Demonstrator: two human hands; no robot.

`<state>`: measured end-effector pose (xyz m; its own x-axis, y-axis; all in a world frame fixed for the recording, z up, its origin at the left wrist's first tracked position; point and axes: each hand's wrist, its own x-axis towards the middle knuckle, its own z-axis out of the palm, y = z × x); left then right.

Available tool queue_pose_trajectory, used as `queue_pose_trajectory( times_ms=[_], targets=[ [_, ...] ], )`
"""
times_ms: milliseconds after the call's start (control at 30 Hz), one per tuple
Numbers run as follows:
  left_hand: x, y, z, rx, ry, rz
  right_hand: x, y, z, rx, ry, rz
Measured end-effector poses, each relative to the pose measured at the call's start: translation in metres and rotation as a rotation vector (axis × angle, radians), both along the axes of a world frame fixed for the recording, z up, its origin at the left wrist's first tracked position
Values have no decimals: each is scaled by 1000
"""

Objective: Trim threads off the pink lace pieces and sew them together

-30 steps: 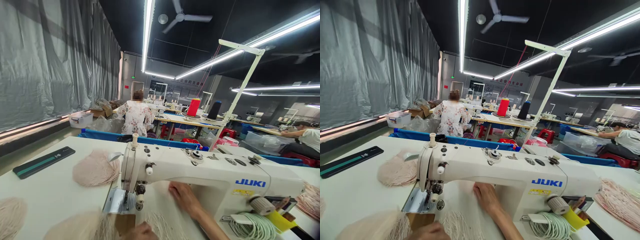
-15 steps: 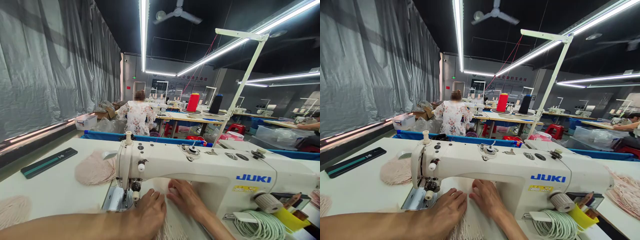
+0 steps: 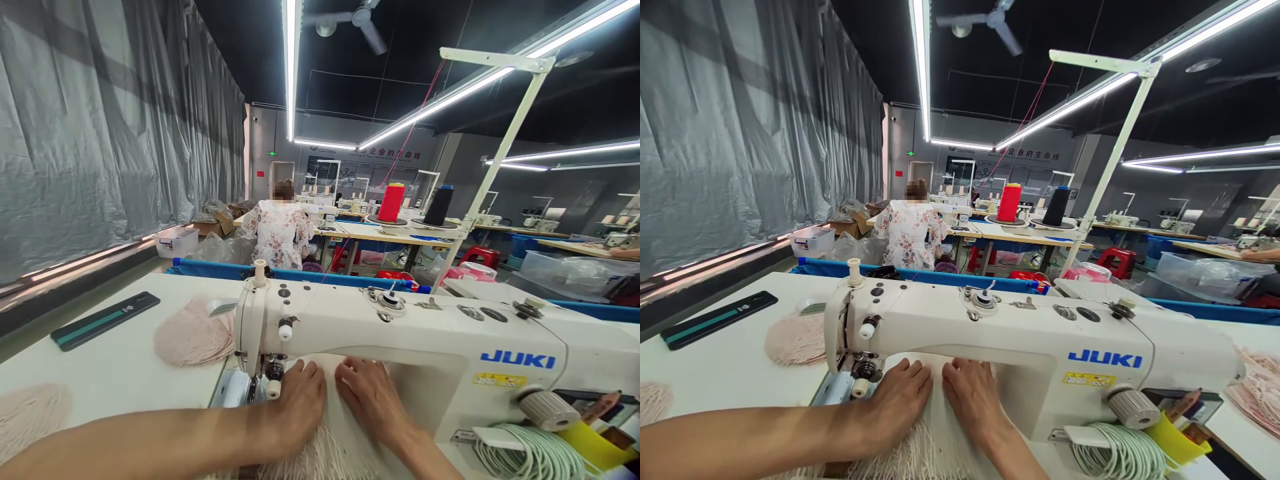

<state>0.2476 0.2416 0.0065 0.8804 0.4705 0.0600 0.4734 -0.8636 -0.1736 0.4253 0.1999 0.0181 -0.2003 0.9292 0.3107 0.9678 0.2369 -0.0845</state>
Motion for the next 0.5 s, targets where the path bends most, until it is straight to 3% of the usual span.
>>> queue_pose_trajectory(
  times_ms=[133, 267, 500],
  targets=[
    [2, 8, -11, -4, -19, 41, 0, 3, -1, 1, 1, -18],
    [-10, 1, -16, 16, -53, 26, 1, 1, 0, -8, 12, -3],
    [-16, -16, 10, -42, -58, -124, 3, 8, -5, 25, 106, -25]
  ],
)
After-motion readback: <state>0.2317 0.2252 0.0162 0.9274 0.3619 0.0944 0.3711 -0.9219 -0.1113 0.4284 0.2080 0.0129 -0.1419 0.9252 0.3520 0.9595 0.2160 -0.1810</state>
